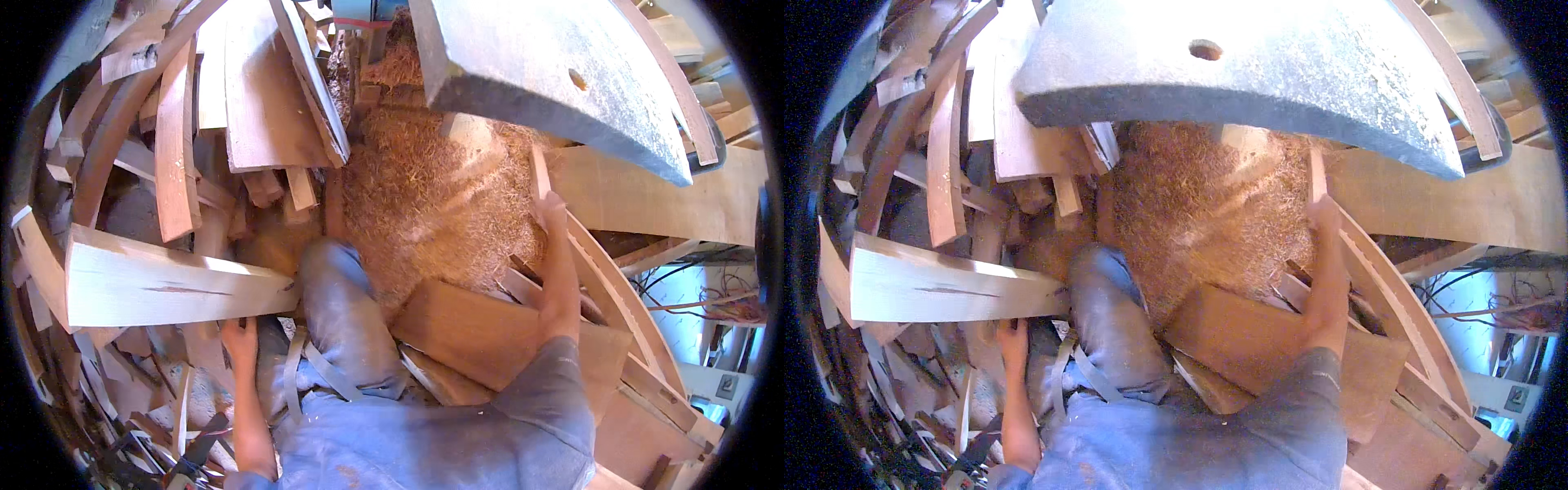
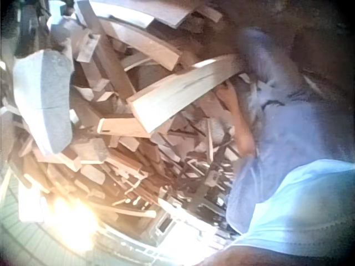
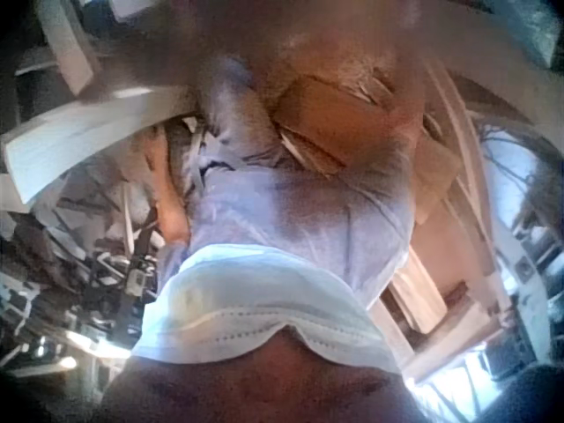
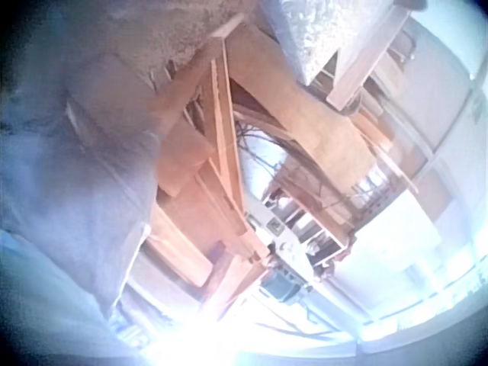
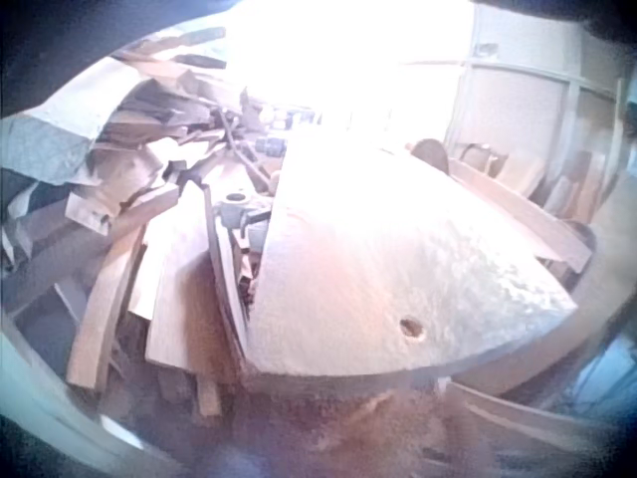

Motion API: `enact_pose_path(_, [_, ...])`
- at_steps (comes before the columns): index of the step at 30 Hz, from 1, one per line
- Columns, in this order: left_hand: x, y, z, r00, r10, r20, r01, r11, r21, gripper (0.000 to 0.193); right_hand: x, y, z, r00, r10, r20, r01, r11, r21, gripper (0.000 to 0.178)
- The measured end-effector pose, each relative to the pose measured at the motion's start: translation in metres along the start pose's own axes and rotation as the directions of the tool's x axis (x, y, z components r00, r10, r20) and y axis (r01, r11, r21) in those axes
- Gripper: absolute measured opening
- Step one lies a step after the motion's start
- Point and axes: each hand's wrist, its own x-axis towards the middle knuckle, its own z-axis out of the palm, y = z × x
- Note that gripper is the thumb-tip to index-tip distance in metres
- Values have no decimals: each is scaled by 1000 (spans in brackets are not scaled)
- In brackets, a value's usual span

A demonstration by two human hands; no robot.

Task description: The person uses a table saw to cut and trim wooden planks in a workshop. They feed the wood through the saw blade, inspect the cut edges, and stack the finished pieces. The person also clears sawdust from the machine's surface.

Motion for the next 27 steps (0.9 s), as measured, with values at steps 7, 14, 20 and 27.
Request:
enact_pose_path(7, [-1, 2, -8, 998, 65, -26, -66, 998, -12, 22, 19, -16, 17, 934, 57, 353, -171, 938, 302, 49])
enact_pose_path(14, [6, 15, 3, 1000, 18, 16, -19, 999, 35, 25, -9, 63, 49, 961, -173, 216, 165, 985, 57, 79])
enact_pose_path(20, [2, -7, -1, 999, 42, -7, -43, 999, -4, 27, -83, 58, -21, 831, -290, 474, 130, 931, 342, 79])
enact_pose_path(27, [0, 12, -8, 1000, 6, 27, -5, 999, -45, 27, -194, 21, -161, 799, -338, 497, 273, 941, 201, 81])
